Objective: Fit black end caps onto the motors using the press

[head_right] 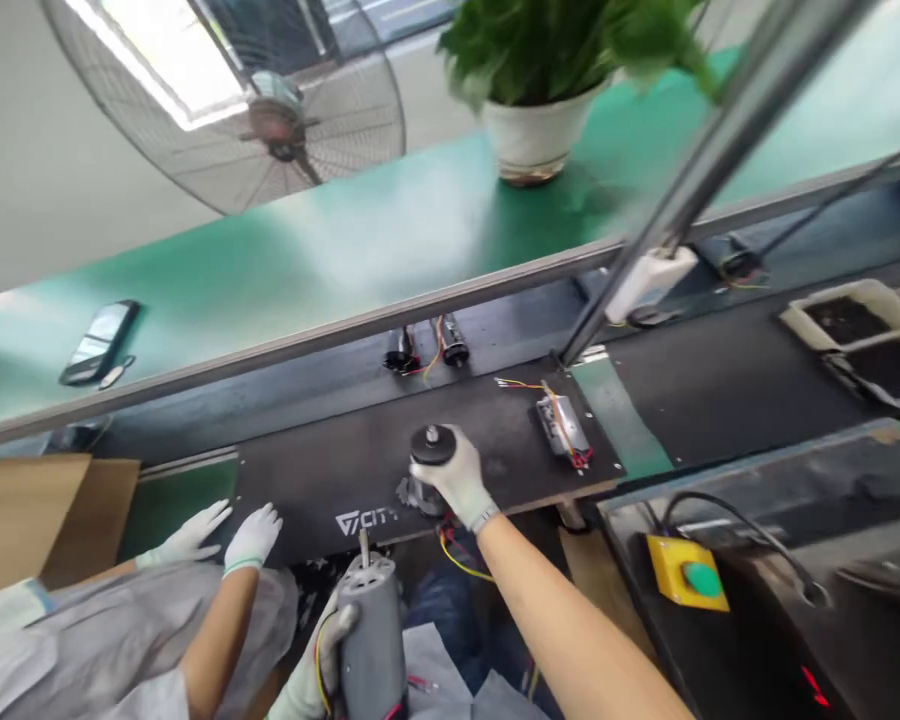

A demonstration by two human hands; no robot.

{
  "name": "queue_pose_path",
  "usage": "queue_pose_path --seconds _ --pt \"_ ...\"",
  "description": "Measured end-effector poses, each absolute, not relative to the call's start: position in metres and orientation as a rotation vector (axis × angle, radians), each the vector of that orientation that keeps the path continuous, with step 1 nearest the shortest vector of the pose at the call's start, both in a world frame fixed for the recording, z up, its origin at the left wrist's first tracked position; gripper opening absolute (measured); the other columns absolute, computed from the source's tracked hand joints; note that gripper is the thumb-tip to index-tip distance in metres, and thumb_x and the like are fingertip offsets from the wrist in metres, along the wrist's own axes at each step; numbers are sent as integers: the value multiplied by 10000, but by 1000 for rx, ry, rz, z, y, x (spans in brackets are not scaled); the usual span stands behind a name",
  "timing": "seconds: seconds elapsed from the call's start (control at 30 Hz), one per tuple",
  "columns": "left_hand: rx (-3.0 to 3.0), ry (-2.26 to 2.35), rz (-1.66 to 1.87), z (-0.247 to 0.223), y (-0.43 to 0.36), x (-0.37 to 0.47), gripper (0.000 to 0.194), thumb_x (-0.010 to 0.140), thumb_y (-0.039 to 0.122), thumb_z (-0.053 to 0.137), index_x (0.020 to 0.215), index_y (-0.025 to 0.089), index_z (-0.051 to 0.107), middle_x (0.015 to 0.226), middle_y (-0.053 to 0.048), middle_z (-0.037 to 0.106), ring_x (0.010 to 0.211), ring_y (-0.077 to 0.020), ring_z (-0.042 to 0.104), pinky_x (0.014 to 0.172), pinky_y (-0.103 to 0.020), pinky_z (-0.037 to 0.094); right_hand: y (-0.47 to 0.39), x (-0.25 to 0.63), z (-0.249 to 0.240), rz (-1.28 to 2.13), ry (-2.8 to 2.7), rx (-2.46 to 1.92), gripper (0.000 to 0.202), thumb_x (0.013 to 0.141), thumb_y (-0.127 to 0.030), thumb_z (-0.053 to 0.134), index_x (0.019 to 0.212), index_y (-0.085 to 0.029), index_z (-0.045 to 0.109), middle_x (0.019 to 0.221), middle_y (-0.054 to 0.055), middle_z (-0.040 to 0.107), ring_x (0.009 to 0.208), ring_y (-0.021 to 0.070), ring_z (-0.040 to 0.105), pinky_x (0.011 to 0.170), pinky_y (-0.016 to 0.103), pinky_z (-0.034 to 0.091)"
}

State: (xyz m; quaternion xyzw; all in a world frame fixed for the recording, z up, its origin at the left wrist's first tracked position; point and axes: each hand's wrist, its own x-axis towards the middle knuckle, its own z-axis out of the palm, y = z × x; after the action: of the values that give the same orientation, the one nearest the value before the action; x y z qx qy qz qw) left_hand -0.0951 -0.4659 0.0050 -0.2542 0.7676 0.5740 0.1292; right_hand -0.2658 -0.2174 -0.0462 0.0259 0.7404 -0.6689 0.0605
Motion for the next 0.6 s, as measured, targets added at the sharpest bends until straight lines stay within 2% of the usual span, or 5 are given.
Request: queue_pose_path --seconds 0.13,0.27,0.43,0.5,0.6 --pt "-872 2537 1469 6 -585 -156 421 921 565 635 999 181 788 1088 -128 803 1288 -399 687 984 -615 575 -359 -315 -91 -1677 2223 55 505 611 -349 911 1036 -201 683 1067 62 795 971 226 734 942 328 565" --pt "-759 2735 1201 -22 -634 -202 403 952 414 611 696 128 733 990 -138 811 1422 -477 560 994 -669 496 -423 -336 -111 -1443 2293 189 498 651 -377 899 1035 -150 677 1161 204 748 1135 336 683 1019 433 517" --pt "-464 2804 1043 -66 -563 -254 168 948 287 737 911 123 747 1217 -144 785 1362 -329 633 1180 -591 459 -442 -354 -114 -1347 2289 311 605 597 -286 943 1124 -117 699 1343 277 658 1341 423 558 1141 524 424" --pt "-370 2796 1041 -68 -530 -273 270 995 366 676 944 112 748 1200 -103 767 1196 -207 707 1197 -475 466 -427 -357 -108 -1421 2239 323 469 715 -293 869 1123 -116 719 1294 246 698 1306 379 603 1138 482 438" --pt "-241 2745 1130 -51 -489 -290 334 1032 410 612 1008 104 742 1180 -83 751 1063 -172 729 1109 -420 539 -351 -336 -89 -1595 2213 372 309 956 -320 597 1183 -155 729 1327 175 718 1310 284 627 1177 409 420"
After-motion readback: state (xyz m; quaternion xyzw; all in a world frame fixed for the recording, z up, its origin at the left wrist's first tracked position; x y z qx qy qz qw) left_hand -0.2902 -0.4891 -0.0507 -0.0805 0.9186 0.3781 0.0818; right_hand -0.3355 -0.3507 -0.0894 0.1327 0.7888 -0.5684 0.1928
